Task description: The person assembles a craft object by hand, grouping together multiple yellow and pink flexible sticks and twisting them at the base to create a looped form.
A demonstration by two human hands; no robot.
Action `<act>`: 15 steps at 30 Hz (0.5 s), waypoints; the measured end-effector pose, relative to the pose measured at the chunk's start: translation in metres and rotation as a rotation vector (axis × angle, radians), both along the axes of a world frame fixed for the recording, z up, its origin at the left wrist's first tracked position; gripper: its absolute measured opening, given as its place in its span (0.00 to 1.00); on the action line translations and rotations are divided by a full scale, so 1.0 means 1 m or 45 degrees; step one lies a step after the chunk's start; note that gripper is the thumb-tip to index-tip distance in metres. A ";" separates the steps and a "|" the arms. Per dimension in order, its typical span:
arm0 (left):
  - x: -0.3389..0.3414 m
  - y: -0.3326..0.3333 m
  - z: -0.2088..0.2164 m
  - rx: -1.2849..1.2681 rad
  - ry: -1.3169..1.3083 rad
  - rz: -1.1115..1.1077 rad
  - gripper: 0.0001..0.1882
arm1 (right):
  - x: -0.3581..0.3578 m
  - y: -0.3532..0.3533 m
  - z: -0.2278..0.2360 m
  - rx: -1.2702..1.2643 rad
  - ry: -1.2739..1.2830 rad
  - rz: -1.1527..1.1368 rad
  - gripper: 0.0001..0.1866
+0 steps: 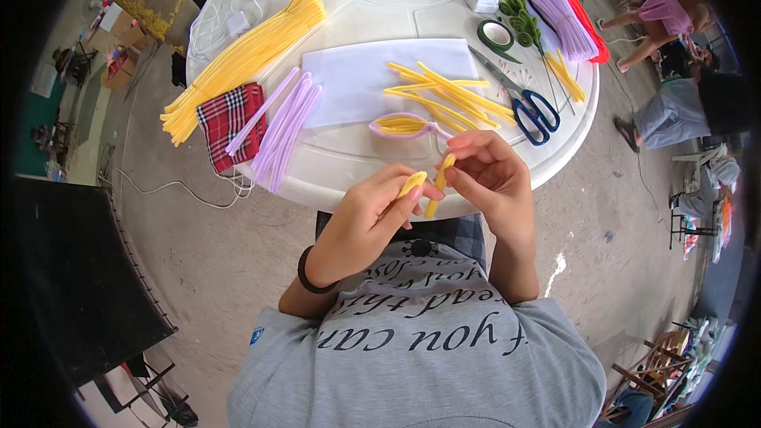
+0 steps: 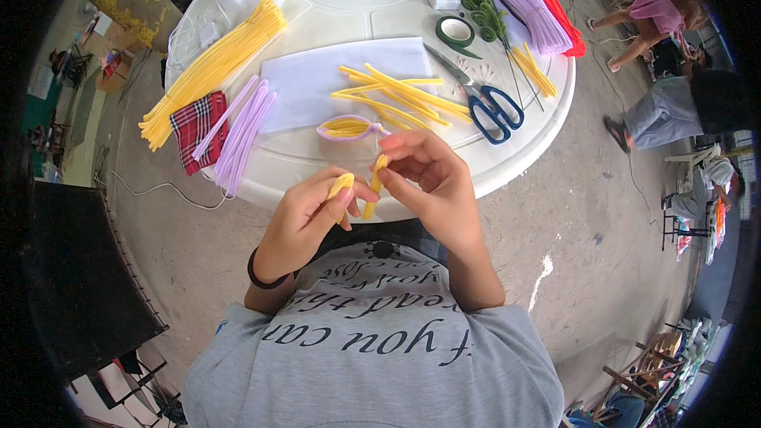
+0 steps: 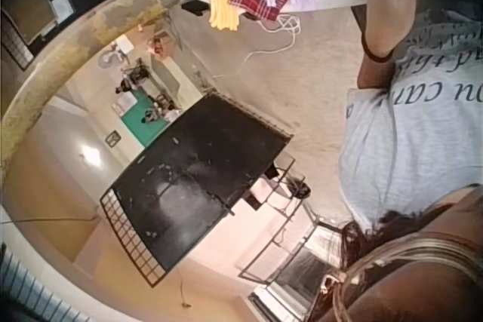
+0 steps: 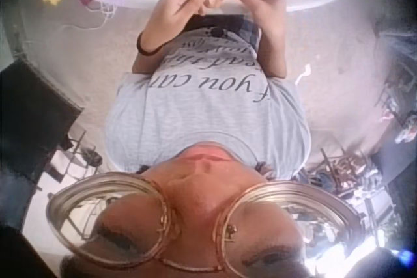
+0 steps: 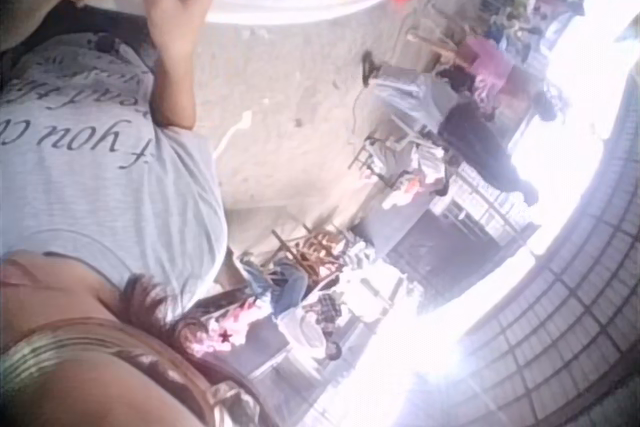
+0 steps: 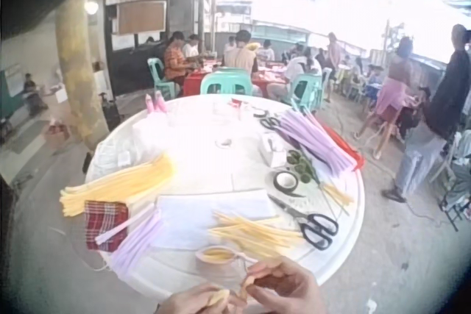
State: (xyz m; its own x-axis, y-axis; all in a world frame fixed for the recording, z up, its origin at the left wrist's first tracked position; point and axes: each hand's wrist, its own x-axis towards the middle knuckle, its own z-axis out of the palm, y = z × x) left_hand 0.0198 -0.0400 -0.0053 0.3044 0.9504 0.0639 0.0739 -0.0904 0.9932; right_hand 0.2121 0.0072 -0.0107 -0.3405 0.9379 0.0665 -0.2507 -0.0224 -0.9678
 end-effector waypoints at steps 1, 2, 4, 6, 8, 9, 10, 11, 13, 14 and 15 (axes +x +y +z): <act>0.000 0.000 0.000 -0.018 0.005 -0.013 0.14 | 0.000 0.000 0.000 0.006 -0.016 -0.005 0.15; 0.000 0.000 0.000 -0.017 0.002 -0.017 0.14 | 0.000 0.001 -0.001 0.011 -0.031 -0.011 0.15; 0.002 0.000 0.000 -0.016 -0.006 -0.025 0.14 | -0.001 0.002 -0.004 0.045 -0.025 -0.025 0.13; 0.002 0.000 0.000 -0.013 -0.009 -0.001 0.13 | 0.000 0.003 -0.004 0.039 -0.029 -0.021 0.11; 0.002 0.000 0.000 -0.019 -0.017 0.003 0.13 | 0.003 0.003 -0.005 -0.005 -0.045 0.003 0.09; 0.001 0.000 0.000 -0.027 -0.021 -0.006 0.13 | 0.004 0.004 -0.005 -0.005 -0.031 0.009 0.09; 0.000 0.000 0.001 -0.034 -0.027 -0.016 0.13 | 0.006 0.006 -0.006 -0.003 -0.018 0.014 0.09; -0.002 0.000 0.001 -0.094 -0.107 -0.046 0.14 | 0.007 0.006 -0.006 -0.002 -0.005 0.019 0.10; -0.005 0.000 0.001 -0.215 -0.269 -0.110 0.15 | 0.006 0.006 -0.003 0.063 -0.054 0.009 0.10; -0.007 0.001 0.001 -0.252 -0.317 -0.130 0.16 | 0.005 0.006 0.000 0.096 -0.079 0.003 0.11; -0.009 0.001 0.001 -0.290 -0.365 -0.149 0.17 | 0.006 0.007 0.003 0.140 -0.136 0.026 0.11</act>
